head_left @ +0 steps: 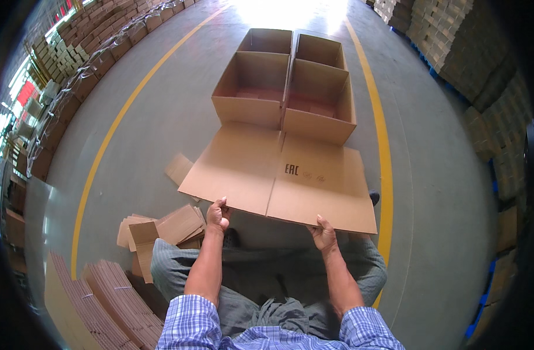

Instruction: The person sits on the floor and assembles flat cardboard sheets into boxes. They fold the panels into shape and seal the seams using a handheld tape dispenser. Completed boxes are placed aside in a small stack.

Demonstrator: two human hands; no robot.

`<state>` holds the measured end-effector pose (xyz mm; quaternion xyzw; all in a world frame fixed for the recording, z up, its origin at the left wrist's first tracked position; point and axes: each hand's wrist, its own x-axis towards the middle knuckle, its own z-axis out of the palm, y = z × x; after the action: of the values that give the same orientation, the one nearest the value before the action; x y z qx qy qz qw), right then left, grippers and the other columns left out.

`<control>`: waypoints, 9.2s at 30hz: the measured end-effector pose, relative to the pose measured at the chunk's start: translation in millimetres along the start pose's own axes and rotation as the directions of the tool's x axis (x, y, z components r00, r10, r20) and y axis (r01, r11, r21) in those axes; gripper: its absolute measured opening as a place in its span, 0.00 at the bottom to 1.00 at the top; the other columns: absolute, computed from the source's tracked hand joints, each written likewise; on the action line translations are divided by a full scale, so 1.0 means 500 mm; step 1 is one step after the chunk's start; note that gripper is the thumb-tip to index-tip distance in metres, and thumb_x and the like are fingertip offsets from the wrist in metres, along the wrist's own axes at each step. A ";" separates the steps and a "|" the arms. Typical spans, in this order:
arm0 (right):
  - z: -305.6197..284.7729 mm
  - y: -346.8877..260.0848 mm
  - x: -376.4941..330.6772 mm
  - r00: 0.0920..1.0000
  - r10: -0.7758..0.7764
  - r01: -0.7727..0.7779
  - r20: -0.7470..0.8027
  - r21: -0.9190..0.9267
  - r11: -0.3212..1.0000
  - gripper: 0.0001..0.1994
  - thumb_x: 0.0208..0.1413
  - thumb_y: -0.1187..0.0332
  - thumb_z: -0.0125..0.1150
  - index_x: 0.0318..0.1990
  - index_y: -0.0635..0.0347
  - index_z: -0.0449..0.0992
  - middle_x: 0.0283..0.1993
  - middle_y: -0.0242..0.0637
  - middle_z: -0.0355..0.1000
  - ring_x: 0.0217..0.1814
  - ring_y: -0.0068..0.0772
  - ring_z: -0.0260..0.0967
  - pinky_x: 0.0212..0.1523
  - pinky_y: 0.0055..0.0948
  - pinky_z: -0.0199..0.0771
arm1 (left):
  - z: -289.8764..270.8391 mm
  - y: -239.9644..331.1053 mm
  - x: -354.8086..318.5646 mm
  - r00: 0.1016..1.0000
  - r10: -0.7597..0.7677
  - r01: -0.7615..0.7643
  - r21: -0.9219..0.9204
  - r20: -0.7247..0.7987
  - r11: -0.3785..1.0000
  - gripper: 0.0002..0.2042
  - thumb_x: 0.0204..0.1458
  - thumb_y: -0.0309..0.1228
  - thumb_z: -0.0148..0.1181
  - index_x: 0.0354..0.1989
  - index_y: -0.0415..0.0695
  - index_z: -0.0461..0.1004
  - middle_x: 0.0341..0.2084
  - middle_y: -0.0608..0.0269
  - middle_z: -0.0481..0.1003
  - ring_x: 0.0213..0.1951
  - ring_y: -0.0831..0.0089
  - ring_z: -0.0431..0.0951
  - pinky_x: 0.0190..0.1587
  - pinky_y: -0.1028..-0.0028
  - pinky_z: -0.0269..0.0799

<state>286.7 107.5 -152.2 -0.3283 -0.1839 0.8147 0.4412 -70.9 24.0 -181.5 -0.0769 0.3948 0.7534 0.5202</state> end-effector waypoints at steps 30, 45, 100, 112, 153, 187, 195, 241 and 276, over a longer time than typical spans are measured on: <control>0.014 -0.152 0.344 0.977 -0.117 0.088 -0.176 -0.165 0.982 0.08 0.58 0.64 0.59 0.41 0.55 0.73 0.39 0.30 0.72 0.41 0.26 0.69 0.45 0.31 0.75 | 0.215 0.010 0.280 0.994 0.098 -0.081 0.327 -0.036 0.942 0.07 0.54 0.27 0.55 0.38 0.38 0.72 0.32 0.62 0.76 0.34 0.68 0.77 0.44 0.64 0.78; 0.032 0.122 -0.105 0.955 0.060 -0.084 -0.290 -0.071 0.994 0.09 0.57 0.67 0.59 0.44 0.55 0.72 0.39 0.33 0.72 0.41 0.34 0.71 0.45 0.38 0.76 | -0.017 -0.083 -0.098 0.834 0.336 -0.174 0.370 -0.437 0.913 0.26 0.39 0.33 0.66 0.45 0.30 0.67 0.39 0.50 0.72 0.41 0.64 0.72 0.42 0.58 0.71; 0.009 -0.401 -0.221 0.804 -0.588 -0.185 0.088 -0.903 -0.388 0.29 0.43 0.71 0.61 0.57 0.58 0.67 0.57 0.52 0.68 0.63 0.55 0.61 0.61 0.44 0.63 | 0.153 0.209 -0.207 0.747 0.536 -0.372 0.915 0.394 -0.154 0.29 0.53 0.31 0.47 0.64 0.31 0.56 0.51 0.31 0.69 0.52 0.46 0.73 0.54 0.58 0.69; 0.050 -0.415 -0.321 0.961 -0.273 -0.083 0.051 -0.885 -0.459 0.31 0.40 0.70 0.61 0.59 0.56 0.65 0.47 0.53 0.75 0.51 0.53 0.72 0.51 0.42 0.73 | 0.152 0.004 -0.363 0.880 0.007 -0.434 0.800 0.475 0.414 0.47 0.39 0.20 0.50 0.71 0.35 0.34 0.64 0.41 0.56 0.62 0.59 0.61 0.61 0.75 0.58; 0.043 -0.113 -0.013 0.508 -0.027 0.612 0.861 -0.383 -0.692 0.40 0.48 0.51 0.66 0.65 0.62 0.58 0.72 0.49 0.49 0.75 0.54 0.39 0.72 0.59 0.32 | 0.205 -0.019 -0.417 0.902 0.007 -0.409 0.858 0.432 -0.311 0.42 0.42 0.20 0.47 0.71 0.41 0.40 0.67 0.40 0.51 0.66 0.47 0.57 0.67 0.63 0.55; 0.241 -0.192 -0.012 0.394 0.067 0.679 0.917 -0.242 -0.693 0.25 0.46 0.73 0.65 0.55 0.62 0.70 0.66 0.49 0.58 0.68 0.55 0.54 0.65 0.47 0.55 | 0.144 -0.136 -0.316 0.592 0.024 -0.641 0.488 0.806 -0.593 0.20 0.62 0.46 0.42 0.37 0.42 0.76 0.38 0.56 0.76 0.47 0.58 0.74 0.55 0.56 0.64; 0.184 -0.234 0.001 0.659 -0.507 0.217 0.555 -0.786 -0.579 0.17 0.65 0.59 0.48 0.41 0.63 0.79 0.42 0.44 0.78 0.47 0.47 0.72 0.53 0.45 0.66 | 0.067 -0.174 -0.241 0.532 0.759 -0.199 0.926 0.376 -0.320 0.16 0.62 0.41 0.46 0.50 0.46 0.72 0.34 0.61 0.77 0.45 0.63 0.77 0.54 0.54 0.65; -0.194 -0.093 -0.130 0.782 -0.341 -0.221 -0.522 -0.743 0.631 0.44 0.60 0.32 0.29 0.58 0.68 0.70 0.60 0.45 0.69 0.63 0.42 0.64 0.61 0.39 0.63 | 0.058 -0.140 -0.239 0.814 0.580 0.149 0.968 -0.005 -0.201 0.26 0.63 0.51 0.36 0.32 0.41 0.74 0.34 0.45 0.76 0.39 0.47 0.76 0.44 0.53 0.72; -0.007 -0.207 -0.183 0.625 -0.730 0.293 -0.276 -0.784 0.547 0.37 0.66 0.40 0.31 0.59 0.69 0.67 0.60 0.47 0.67 0.62 0.39 0.62 0.62 0.35 0.58 | 0.158 -0.024 -0.382 0.649 0.692 -0.579 0.795 0.316 0.180 0.27 0.66 0.49 0.32 0.44 0.35 0.70 0.35 0.54 0.72 0.39 0.64 0.71 0.45 0.67 0.66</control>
<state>387.2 87.2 -59.6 -0.6203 -0.4143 0.3701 0.5538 47.8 -58.9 -33.4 0.3148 0.7319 0.5960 0.1003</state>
